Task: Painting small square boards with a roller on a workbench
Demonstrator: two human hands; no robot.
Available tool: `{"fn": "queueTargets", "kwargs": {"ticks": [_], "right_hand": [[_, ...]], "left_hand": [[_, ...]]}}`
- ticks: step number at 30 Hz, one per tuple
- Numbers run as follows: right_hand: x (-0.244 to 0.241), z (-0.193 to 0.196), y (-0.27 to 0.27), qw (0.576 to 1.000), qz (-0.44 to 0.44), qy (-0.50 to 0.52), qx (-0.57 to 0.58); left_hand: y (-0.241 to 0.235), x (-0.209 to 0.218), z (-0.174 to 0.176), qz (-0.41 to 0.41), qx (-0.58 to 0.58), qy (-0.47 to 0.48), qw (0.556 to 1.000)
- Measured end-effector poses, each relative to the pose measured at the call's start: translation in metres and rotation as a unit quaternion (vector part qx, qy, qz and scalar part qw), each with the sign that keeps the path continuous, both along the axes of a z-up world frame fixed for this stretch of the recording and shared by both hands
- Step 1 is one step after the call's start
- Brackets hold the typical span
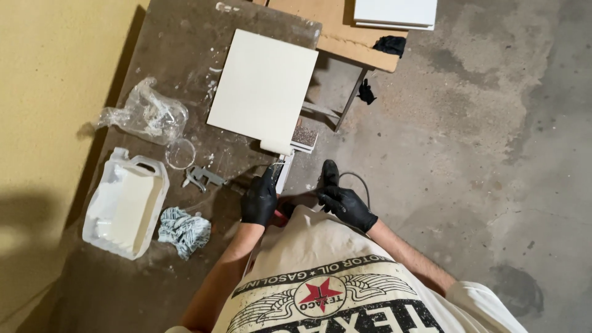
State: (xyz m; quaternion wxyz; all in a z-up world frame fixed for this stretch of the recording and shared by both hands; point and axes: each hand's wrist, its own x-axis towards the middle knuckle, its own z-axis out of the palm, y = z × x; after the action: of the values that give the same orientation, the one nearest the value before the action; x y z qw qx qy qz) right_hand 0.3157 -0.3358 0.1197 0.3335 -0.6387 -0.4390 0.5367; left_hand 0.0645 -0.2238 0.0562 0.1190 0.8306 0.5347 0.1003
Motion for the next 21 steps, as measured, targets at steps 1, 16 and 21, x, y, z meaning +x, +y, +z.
{"fn": "queueTargets", "kwargs": {"ticks": [1,16,21], "right_hand": [[0.002,-0.001,-0.002,1.000,0.000,-0.006,-0.003],[0.063,-0.040,0.001,0.994,-0.100,0.035,-0.026],[0.065,-0.051,0.005,0.998,-0.056,0.016,-0.027]], "left_hand": [[0.006,0.009,0.017,0.001,-0.057,-0.012,0.998],[0.242,0.216,-0.098,-0.026,-0.025,-0.012,0.999],[0.190,0.174,-0.072,-0.016,-0.065,0.019,0.998]]}}
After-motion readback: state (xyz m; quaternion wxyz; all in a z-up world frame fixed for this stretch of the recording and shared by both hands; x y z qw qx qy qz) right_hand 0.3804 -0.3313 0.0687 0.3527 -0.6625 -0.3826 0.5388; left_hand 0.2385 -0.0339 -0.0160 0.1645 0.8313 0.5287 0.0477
